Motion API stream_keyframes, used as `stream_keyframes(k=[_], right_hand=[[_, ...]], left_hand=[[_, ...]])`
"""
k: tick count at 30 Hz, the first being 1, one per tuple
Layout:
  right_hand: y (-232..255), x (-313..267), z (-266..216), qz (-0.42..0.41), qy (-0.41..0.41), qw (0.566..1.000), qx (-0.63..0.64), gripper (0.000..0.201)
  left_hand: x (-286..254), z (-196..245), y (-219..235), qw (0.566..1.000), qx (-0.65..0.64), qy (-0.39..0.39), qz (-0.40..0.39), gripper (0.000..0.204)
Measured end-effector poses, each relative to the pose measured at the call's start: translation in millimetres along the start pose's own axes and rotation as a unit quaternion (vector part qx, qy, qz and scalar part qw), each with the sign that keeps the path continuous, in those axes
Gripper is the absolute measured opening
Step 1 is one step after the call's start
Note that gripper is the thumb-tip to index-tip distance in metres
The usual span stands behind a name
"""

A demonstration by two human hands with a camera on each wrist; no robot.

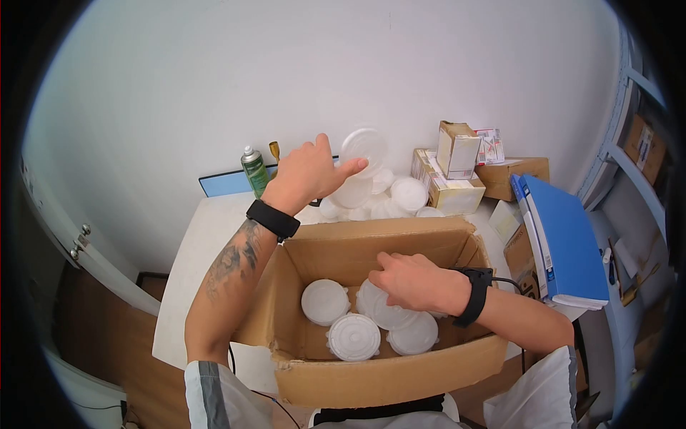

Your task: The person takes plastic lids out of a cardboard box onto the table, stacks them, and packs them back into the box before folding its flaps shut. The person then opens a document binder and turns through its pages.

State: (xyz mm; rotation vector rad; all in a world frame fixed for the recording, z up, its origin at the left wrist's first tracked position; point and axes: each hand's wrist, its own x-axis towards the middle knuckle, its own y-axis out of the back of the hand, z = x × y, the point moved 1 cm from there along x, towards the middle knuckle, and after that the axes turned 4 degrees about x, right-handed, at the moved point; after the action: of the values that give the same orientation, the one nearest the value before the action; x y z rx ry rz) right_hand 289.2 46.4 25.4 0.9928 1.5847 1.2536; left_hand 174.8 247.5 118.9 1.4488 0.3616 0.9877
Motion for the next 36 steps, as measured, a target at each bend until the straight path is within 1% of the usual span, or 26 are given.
stream_keyframes(k=[1,3,4,5,7,8,10,11,13,14,15,16,17,19,20,22,23,25,26,28,29,31,32,34,35,36], right_hand=[[-1,-3,0,0.022,0.012,1.0,-0.015,0.052],[-3,-4,1,0.022,0.008,1.0,-0.018,0.054],[-4,-4,1,0.018,0.011,1.0,-0.014,0.056],[-7,-2,3,0.018,0.011,1.0,-0.012,0.056],[-15,4,4,-0.048,-0.002,0.999,0.004,0.059],[-16,7,3,-0.05,0.002,0.999,0.006,0.059],[-17,11,2,-0.086,-0.03,0.996,0.017,0.062],[-17,10,2,-0.089,-0.028,0.996,0.015,0.062],[-16,6,1,-0.057,0.011,0.998,-0.003,0.066],[-13,8,0,-0.062,0.013,0.998,-0.009,0.066],[-12,11,-1,-0.116,-0.02,0.993,0.005,0.068],[-11,13,-2,-0.169,-0.053,0.984,0.019,0.069],[-9,13,-4,-0.174,-0.051,0.983,0.015,0.069],[-5,9,-7,-0.107,-0.051,0.993,-0.015,0.069],[-3,9,-5,-0.109,-0.048,0.993,-0.019,0.069],[1,9,-4,-0.017,-0.026,0.998,-0.047,0.066],[2,9,-5,-0.021,-0.025,0.998,-0.048,0.066],[9,9,-6,-0.024,-0.027,0.999,0.003,0.061],[15,8,-9,-0.029,-0.024,0.999,0.002,0.061],[27,8,-18,-0.114,-0.107,0.987,0.04,0.056],[28,6,-18,-0.118,-0.104,0.987,0.038,0.056],[31,-3,-11,-0.057,-0.064,0.995,0.049,0.054],[38,-7,-5,-0.061,-0.056,0.996,0.044,0.054],[63,-13,9,0.046,0.04,0.987,0.145,0.052],[80,-16,16,0.08,-0.013,0.969,0.232,0.051],[93,-16,23,0.115,-0.069,0.939,0.317,0.05]], left_hand=[[-3,-2,-5,1.0,-0.003,-0.003,0.005,0.075],[-12,-9,-11,0.997,-0.008,-0.069,0.017,0.068],[-21,-9,-10,0.994,-0.018,-0.109,0.003,0.056],[-32,-3,-4,0.994,-0.018,-0.109,0.001,0.056],[-58,10,4,0.984,-0.003,-0.143,-0.11,0.043],[-70,12,6,0.984,-0.002,-0.139,-0.113,0.043],[-91,18,2,0.936,0.045,-0.239,-0.256,0.038],[-96,19,-2,0.936,0.042,-0.237,-0.256,0.038],[-110,20,-12,0.855,0.117,-0.299,-0.408,0.043],[-116,19,-28,0.858,0.111,-0.296,-0.405,0.043],[-121,16,-52,0.861,0.15,-0.305,-0.378,0.046],[-123,18,-60,0.862,0.189,-0.312,-0.352,0.049],[-125,19,-66,0.865,0.184,-0.308,-0.351,0.049],[-126,20,-71,0.859,0.184,-0.308,-0.366,0.053],[-129,20,-69,0.861,0.182,-0.304,-0.365,0.053],[-136,20,-64,0.865,0.211,-0.309,-0.334,0.053],[-138,19,-62,0.866,0.208,-0.307,-0.335,0.053],[-141,18,-61,0.855,0.215,-0.307,-0.359,0.047],[-140,16,-61,0.856,0.211,-0.304,-0.36,0.047],[-137,14,-61,0.852,0.166,-0.316,-0.383,0.04],[-137,13,-61,0.853,0.162,-0.313,-0.384,0.04],[-136,14,-61,0.86,0.143,-0.321,-0.371,0.036],[-136,12,-62,0.863,0.14,-0.313,-0.371,0.036],[-137,12,-64,0.859,0.114,-0.374,-0.33,0.036],[-136,13,-67,0.862,0.113,-0.368,-0.33,0.036],[-136,16,-71,0.851,0.092,-0.365,-0.366,0.035]])
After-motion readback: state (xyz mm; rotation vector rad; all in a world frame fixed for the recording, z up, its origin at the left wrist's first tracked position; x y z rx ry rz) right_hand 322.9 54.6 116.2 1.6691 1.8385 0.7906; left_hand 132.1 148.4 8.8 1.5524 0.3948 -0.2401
